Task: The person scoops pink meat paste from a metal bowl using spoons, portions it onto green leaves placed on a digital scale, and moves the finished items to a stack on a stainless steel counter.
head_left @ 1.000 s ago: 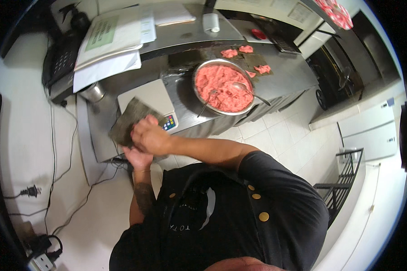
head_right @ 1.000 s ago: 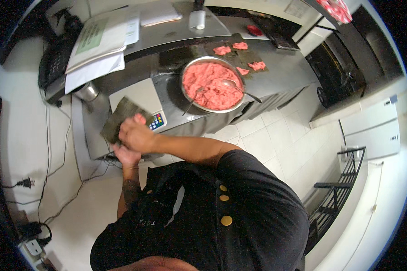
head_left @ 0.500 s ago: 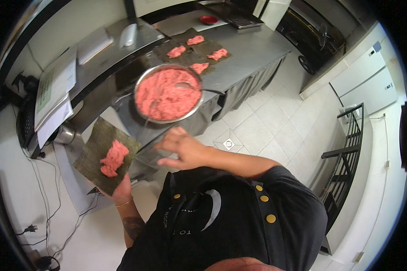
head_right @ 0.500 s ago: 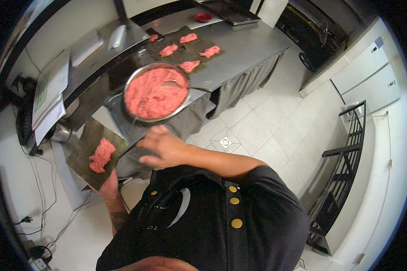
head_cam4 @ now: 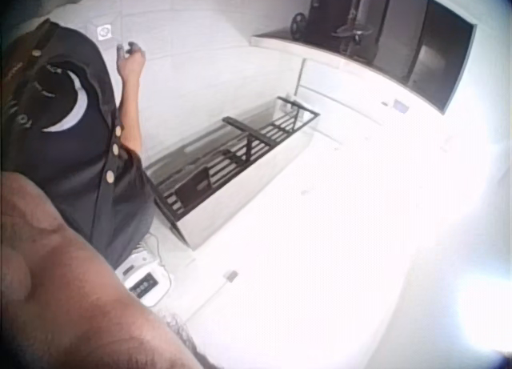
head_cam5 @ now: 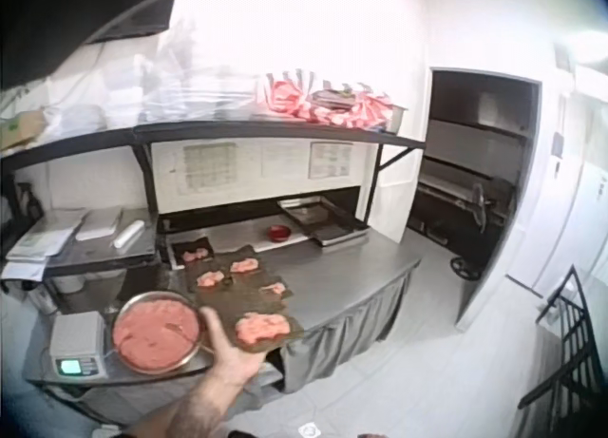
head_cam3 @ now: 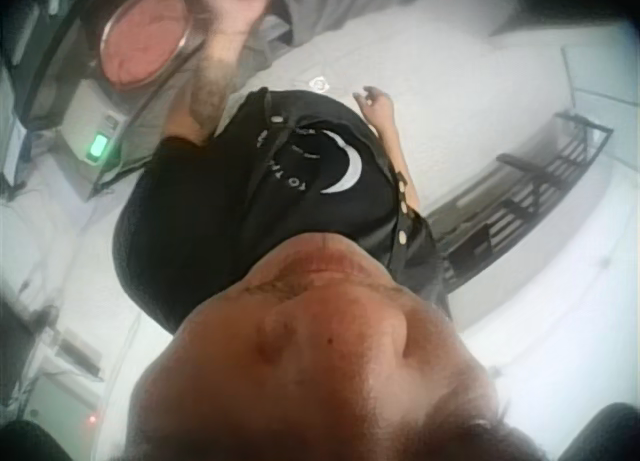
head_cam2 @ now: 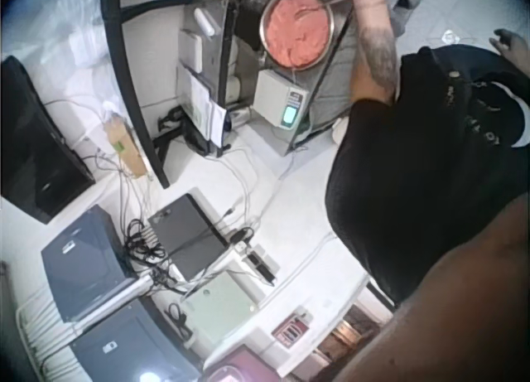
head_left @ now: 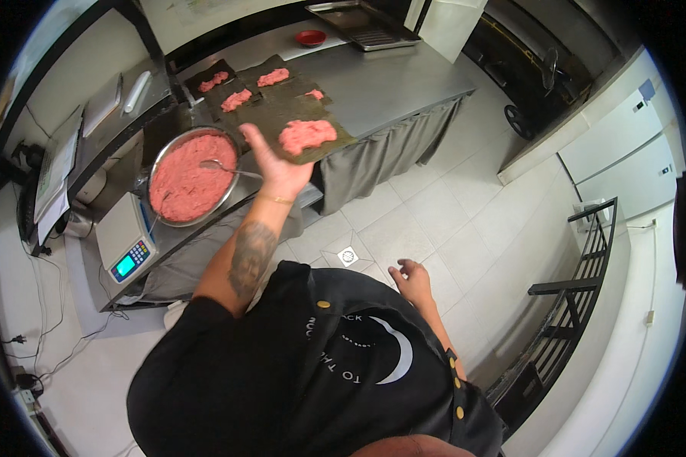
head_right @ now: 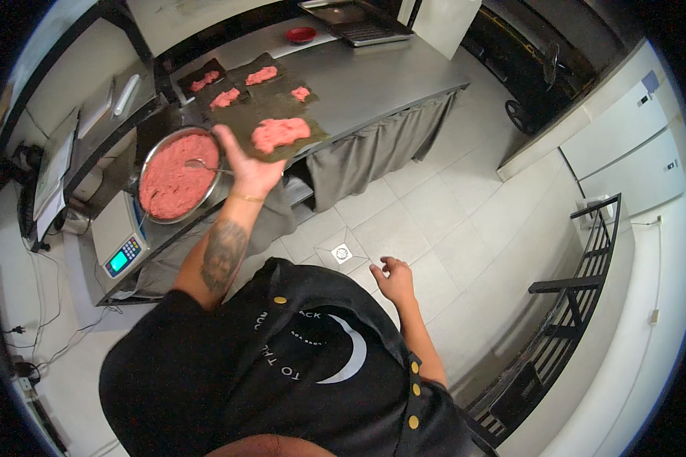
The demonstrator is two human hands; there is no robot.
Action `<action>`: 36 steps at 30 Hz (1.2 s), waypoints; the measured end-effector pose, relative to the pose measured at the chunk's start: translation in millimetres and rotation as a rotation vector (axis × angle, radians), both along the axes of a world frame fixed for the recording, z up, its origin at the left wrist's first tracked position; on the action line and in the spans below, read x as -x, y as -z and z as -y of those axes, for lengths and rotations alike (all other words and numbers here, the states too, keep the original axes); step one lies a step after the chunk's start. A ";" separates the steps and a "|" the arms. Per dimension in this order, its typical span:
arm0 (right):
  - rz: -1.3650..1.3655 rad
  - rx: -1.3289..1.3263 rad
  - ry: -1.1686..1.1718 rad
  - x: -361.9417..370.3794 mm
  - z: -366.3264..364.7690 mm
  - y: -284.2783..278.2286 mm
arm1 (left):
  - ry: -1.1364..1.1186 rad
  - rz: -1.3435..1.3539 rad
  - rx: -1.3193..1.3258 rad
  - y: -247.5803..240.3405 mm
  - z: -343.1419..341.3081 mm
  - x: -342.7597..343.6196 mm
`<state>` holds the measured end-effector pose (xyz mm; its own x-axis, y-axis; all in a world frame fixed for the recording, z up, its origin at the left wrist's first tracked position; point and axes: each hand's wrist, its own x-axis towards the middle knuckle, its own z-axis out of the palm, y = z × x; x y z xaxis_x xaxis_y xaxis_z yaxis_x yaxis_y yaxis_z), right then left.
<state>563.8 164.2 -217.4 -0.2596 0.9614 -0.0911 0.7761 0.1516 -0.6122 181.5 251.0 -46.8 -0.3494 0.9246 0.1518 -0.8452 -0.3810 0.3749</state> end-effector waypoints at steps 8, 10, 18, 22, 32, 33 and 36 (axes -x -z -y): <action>0.158 0.447 0.682 -198.0 95.9 251.4 | 0.090 0.080 0.441 96.8 -203.3 -58.3; 0.079 0.515 0.746 -193.1 88.6 265.0 | 0.112 0.111 0.454 116.9 -256.3 -44.3; -0.020 0.635 0.817 -182.5 50.2 208.9 | -0.080 0.226 0.433 156.5 -392.8 -1.0; -0.064 0.556 0.853 -185.0 -5.8 184.8 | -0.184 0.170 0.485 156.3 -421.4 20.1; -0.116 0.278 0.734 -126.2 -204.2 57.8 | -0.117 -0.071 0.496 180.6 -456.7 106.9; -0.111 0.320 0.712 -133.7 -202.7 68.5 | -0.085 -0.099 0.485 175.9 -456.4 110.8; -0.044 0.394 0.634 -159.8 -179.0 119.9 | -0.273 -0.288 0.660 153.1 -453.1 120.9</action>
<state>723.6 343.2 -337.3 0.3219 0.8264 -0.4620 0.6154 -0.5535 -0.5612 60.6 704.1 -199.8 -0.6089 0.7414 -0.2821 -0.5879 -0.1830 0.7880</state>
